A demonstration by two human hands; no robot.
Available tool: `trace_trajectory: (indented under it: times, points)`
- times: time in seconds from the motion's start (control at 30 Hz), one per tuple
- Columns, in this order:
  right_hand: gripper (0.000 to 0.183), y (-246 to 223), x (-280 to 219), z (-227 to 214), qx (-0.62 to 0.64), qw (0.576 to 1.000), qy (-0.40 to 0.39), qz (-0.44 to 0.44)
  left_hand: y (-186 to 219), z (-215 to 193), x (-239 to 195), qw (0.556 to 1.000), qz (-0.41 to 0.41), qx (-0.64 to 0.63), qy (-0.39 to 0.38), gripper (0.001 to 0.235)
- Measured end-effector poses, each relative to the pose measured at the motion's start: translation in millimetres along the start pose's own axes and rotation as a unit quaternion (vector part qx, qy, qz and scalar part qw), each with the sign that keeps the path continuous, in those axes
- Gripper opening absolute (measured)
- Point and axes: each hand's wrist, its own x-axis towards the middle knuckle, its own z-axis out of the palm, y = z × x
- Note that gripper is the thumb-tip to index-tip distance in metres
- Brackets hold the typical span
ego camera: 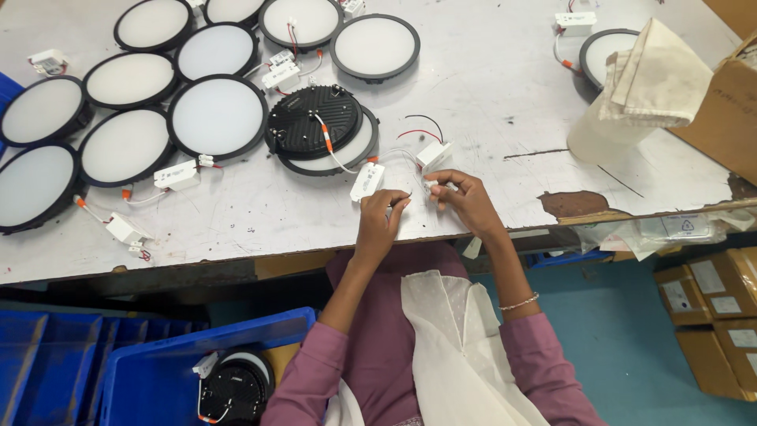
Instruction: The person wipes circular led fixtures using a cloth, places them into a blue crate, and connects electrical components by hand.
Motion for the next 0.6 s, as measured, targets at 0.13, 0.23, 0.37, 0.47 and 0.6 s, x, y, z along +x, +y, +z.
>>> trace_trajectory:
  times: [0.13, 0.23, 0.37, 0.47, 0.6]
  points:
    - [0.033, -12.8, -3.4, 4.6, -0.052, 0.998, -0.022, 0.001, 1.4, -4.5, 1.4, 1.000, -0.007, -0.023, -0.014, 0.007]
    - [0.032, -15.5, -2.3, 6.2, -0.036, 0.998, -0.045, 0.021, 2.5, -4.1, 1.5, 0.999, -0.004, -0.012, -0.035, 0.006]
    - [0.032, -15.0, -1.4, 4.5, -0.043, 0.996, -0.070, 0.027, 6.0, -3.5, 1.0, 0.998, -0.003, 0.012, -0.058, 0.005]
    - [0.034, -15.2, -1.0, 5.0, -0.061, 0.994, -0.089, 0.020, 6.6, -3.9, 1.0, 0.998, 0.006, 0.014, -0.056, 0.005]
    - [0.033, -15.4, -0.9, 6.3, -0.078, 0.994, -0.070, 0.030, 4.9, -3.2, -0.1, 0.999, 0.000, 0.012, -0.041, 0.005]
